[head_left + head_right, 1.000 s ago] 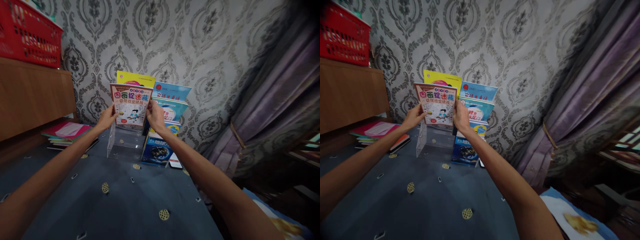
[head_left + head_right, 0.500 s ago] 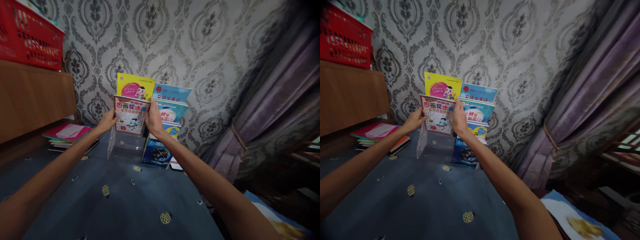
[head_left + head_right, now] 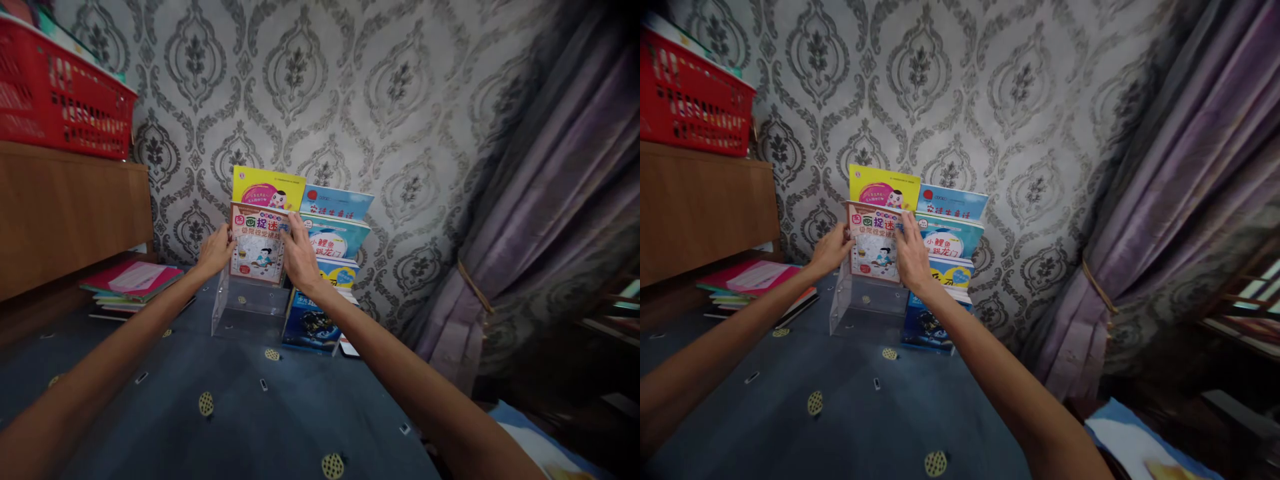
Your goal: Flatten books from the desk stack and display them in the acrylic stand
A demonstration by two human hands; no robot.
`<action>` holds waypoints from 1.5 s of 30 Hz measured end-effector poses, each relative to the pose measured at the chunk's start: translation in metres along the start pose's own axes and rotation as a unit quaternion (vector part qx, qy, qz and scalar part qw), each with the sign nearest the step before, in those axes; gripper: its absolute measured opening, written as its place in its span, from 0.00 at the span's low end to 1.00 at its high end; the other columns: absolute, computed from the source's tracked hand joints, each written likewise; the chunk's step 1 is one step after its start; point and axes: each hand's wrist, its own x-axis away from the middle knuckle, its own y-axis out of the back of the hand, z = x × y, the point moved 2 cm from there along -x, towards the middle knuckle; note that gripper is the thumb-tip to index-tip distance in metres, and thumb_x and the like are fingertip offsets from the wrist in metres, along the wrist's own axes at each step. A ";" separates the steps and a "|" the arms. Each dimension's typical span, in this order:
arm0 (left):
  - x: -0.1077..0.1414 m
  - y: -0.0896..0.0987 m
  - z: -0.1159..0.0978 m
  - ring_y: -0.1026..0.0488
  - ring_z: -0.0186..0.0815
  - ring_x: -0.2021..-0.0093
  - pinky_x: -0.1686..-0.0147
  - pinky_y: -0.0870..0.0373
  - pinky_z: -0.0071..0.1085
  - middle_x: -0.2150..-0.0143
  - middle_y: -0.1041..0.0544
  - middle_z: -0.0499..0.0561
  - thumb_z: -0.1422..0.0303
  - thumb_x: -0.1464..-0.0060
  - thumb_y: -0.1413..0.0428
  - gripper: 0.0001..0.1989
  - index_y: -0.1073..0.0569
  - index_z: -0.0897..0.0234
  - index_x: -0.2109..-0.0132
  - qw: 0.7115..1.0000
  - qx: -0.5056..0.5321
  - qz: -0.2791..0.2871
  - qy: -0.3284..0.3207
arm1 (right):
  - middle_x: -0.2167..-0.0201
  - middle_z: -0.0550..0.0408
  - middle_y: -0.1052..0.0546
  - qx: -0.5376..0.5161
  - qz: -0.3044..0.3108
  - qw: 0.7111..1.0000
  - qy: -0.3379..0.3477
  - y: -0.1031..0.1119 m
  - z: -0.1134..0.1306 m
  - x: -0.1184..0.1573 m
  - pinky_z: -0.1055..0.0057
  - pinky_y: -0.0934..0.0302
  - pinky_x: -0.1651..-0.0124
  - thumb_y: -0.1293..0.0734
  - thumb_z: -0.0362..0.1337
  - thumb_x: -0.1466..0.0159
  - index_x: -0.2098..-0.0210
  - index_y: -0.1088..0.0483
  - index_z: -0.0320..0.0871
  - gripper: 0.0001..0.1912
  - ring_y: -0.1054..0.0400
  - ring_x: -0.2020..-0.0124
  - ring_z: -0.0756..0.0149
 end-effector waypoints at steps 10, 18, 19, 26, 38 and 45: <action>-0.002 0.000 -0.007 0.23 0.53 0.50 0.55 0.28 0.42 0.50 0.21 0.63 0.65 0.35 0.49 0.17 0.35 0.65 0.43 0.999 -0.035 0.003 0.018 | 0.26 0.47 0.43 0.041 0.061 0.997 0.022 -0.007 -0.001 0.016 0.45 0.58 0.24 0.41 0.23 0.37 0.42 0.28 0.40 0.25 0.62 0.23 0.54; 0.000 0.000 -0.008 0.25 0.49 0.46 0.51 0.28 0.40 0.48 0.23 0.61 0.67 0.36 0.49 0.15 0.36 0.64 0.44 0.999 -0.023 -0.028 0.002 | 0.29 0.41 0.39 0.049 0.100 0.994 0.021 -0.012 0.002 0.024 0.48 0.55 0.25 0.39 0.24 0.36 0.47 0.24 0.37 0.21 0.53 0.25 0.52; 0.000 0.000 -0.008 0.24 0.49 0.47 0.52 0.28 0.40 0.48 0.23 0.61 0.67 0.36 0.49 0.15 0.36 0.64 0.44 0.999 -0.024 -0.028 0.004 | 0.29 0.41 0.38 0.047 0.099 0.994 0.023 -0.012 0.002 0.024 0.47 0.55 0.25 0.39 0.24 0.36 0.47 0.24 0.37 0.21 0.52 0.25 0.52; 0.000 0.001 -0.007 0.22 0.50 0.51 0.56 0.27 0.40 0.50 0.22 0.60 0.66 0.34 0.52 0.13 0.35 0.62 0.45 0.999 -0.023 -0.025 0.005 | 0.30 0.39 0.37 0.028 0.098 0.995 0.021 -0.011 0.000 0.028 0.43 0.52 0.27 0.39 0.24 0.36 0.47 0.24 0.37 0.21 0.50 0.26 0.50; 0.006 0.005 -0.005 0.22 0.54 0.49 0.53 0.28 0.44 0.47 0.22 0.65 0.66 0.33 0.56 0.15 0.35 0.65 0.43 1.000 -0.012 -0.004 0.017 | 0.33 0.35 0.34 0.036 0.112 0.993 0.020 -0.006 0.006 0.027 0.44 0.49 0.28 0.40 0.24 0.36 0.48 0.24 0.33 0.20 0.46 0.28 0.48; 0.011 0.000 0.002 0.21 0.52 0.50 0.51 0.28 0.45 0.50 0.20 0.63 0.67 0.33 0.57 0.16 0.35 0.64 0.43 0.999 0.034 -0.014 0.013 | 0.32 0.40 0.34 0.016 0.106 0.994 0.024 -0.006 0.009 0.033 0.44 0.49 0.28 0.40 0.24 0.35 0.47 0.24 0.38 0.20 0.46 0.27 0.51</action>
